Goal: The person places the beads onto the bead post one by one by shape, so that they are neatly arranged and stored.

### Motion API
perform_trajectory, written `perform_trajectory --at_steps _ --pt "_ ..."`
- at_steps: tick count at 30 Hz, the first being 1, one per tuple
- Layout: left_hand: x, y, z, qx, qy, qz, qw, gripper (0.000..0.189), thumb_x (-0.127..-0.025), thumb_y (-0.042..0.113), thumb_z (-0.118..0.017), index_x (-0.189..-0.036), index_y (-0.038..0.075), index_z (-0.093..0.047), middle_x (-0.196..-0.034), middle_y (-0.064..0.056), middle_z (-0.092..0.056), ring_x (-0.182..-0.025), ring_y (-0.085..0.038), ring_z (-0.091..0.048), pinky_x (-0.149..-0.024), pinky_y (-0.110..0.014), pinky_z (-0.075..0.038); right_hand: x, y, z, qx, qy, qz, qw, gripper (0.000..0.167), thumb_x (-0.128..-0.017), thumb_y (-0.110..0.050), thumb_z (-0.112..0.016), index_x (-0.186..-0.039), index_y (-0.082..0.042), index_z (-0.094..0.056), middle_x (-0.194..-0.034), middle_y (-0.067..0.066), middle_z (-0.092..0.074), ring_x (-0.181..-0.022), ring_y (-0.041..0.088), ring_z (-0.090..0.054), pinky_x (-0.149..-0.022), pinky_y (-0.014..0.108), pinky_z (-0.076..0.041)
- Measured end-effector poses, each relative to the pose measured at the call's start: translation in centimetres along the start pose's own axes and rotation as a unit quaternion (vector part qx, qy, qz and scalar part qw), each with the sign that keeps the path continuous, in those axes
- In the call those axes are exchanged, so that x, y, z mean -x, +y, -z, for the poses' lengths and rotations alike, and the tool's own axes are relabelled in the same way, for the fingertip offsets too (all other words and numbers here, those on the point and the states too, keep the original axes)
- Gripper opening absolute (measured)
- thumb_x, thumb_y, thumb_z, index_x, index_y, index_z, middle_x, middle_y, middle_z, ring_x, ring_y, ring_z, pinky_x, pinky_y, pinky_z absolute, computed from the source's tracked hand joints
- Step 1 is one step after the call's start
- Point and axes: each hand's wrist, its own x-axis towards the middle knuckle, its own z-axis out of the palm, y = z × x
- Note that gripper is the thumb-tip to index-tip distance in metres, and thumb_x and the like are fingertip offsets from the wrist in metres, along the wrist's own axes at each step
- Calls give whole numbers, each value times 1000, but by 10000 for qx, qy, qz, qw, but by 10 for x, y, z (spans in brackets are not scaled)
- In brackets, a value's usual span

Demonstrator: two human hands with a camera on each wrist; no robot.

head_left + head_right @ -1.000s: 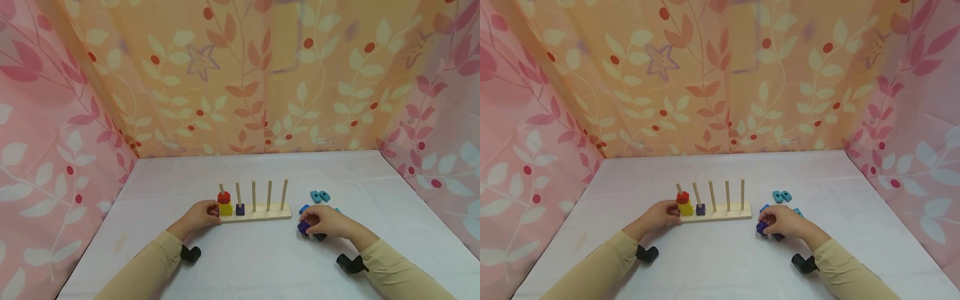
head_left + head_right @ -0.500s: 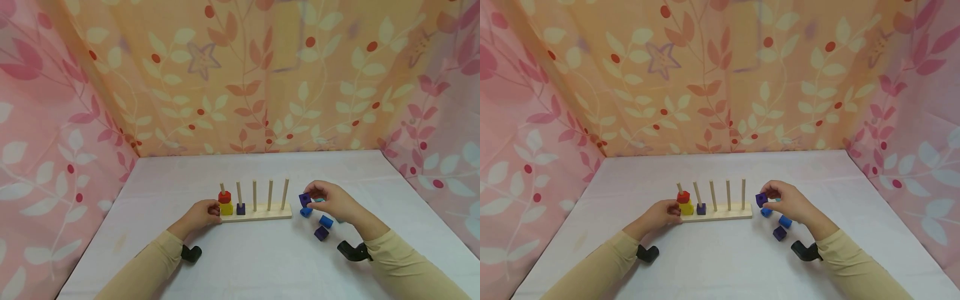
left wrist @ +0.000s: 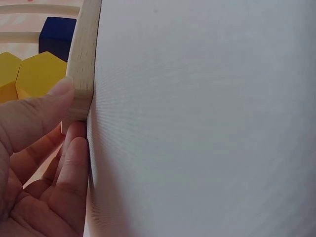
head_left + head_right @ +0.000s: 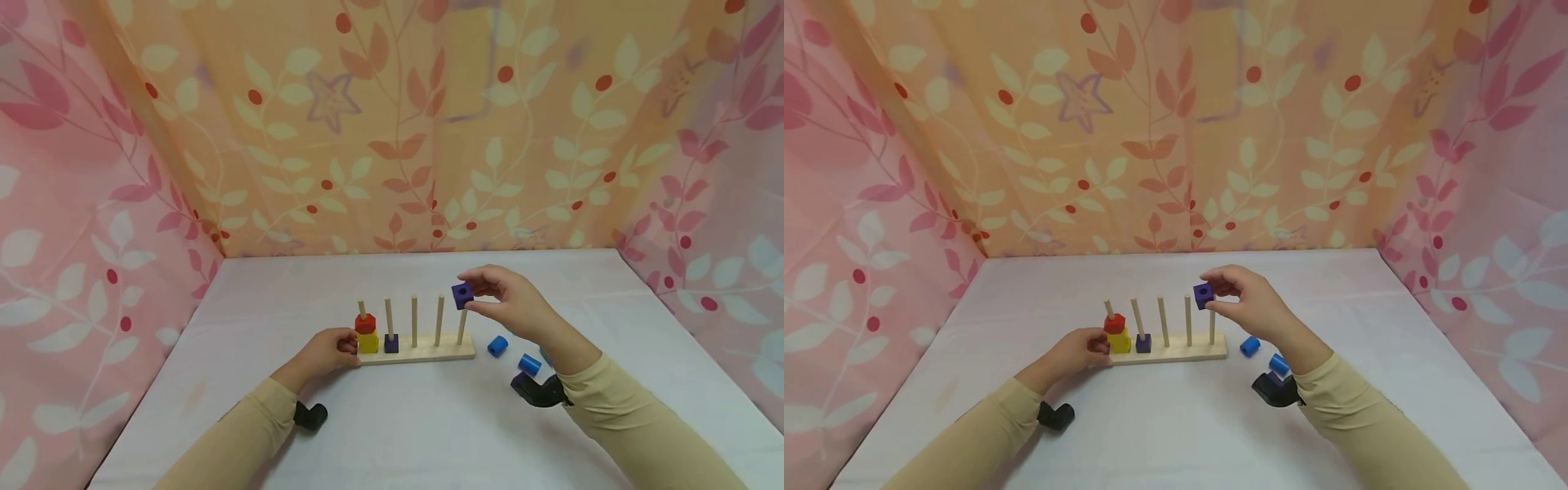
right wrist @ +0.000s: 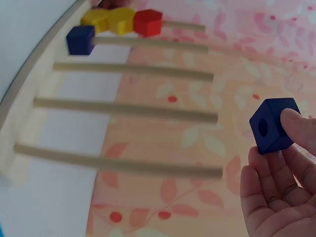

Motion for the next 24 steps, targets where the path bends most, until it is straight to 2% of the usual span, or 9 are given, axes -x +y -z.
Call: perform_trajectory --at_steps 6,11,13,18,24 --pt "-2 -2 1 13 -51 -69 10000 41 -71 16 -78 -107 10 -60 -89 2 -59 -83 -14 -54 -77 -28 -48 -18 -16 -21 -472 -87 220 9986 31 -82 -7 -67 -113 -6 -60 -105 4 -59 -96 16 -60 -86 35 -47" --pt "-2 -3 1 67 46 -58 9999 41 -70 15 -79 -106 9 -61 -89 2 -60 -82 -13 -54 -77 -28 -48 -32 -27 -41 -637 -188 -24 9978 28 -83 -9 -66 -111 -9 -60 -104 2 -60 -95 14 -60 -85 29 -48" --pt "-1 -4 0 92 59 -61 9999 40 -70 14 -79 -106 9 -61 -88 3 -60 -81 -13 -54 -77 -28 -48 -35 -31 -50 -799 -185 -97 9966 28 -82 -8 -67 -109 -8 -60 -103 4 -60 -94 15 -60 -84 31 -49" --pt "0 -3 0 64 16 -124 9999 38 -71 15 -78 -104 11 -61 -89 3 -59 -82 -13 -54 -78 -29 -47 -42 -37 -73 -1211 80 -15 9926 28 -81 -8 -69 -107 -6 -60 -103 8 -60 -95 19 -59 -88 37 -46" --pt "2 -1 1 38 -4 -66 10000 39 -72 16 -78 -107 11 -61 -90 3 -59 -83 -14 -54 -80 -30 -48 -49 -40 -91 -1247 378 -84 9914 26 -83 -8 -67 -108 -8 -59 -106 5 -56 -103 17 -54 -97 35 -40"
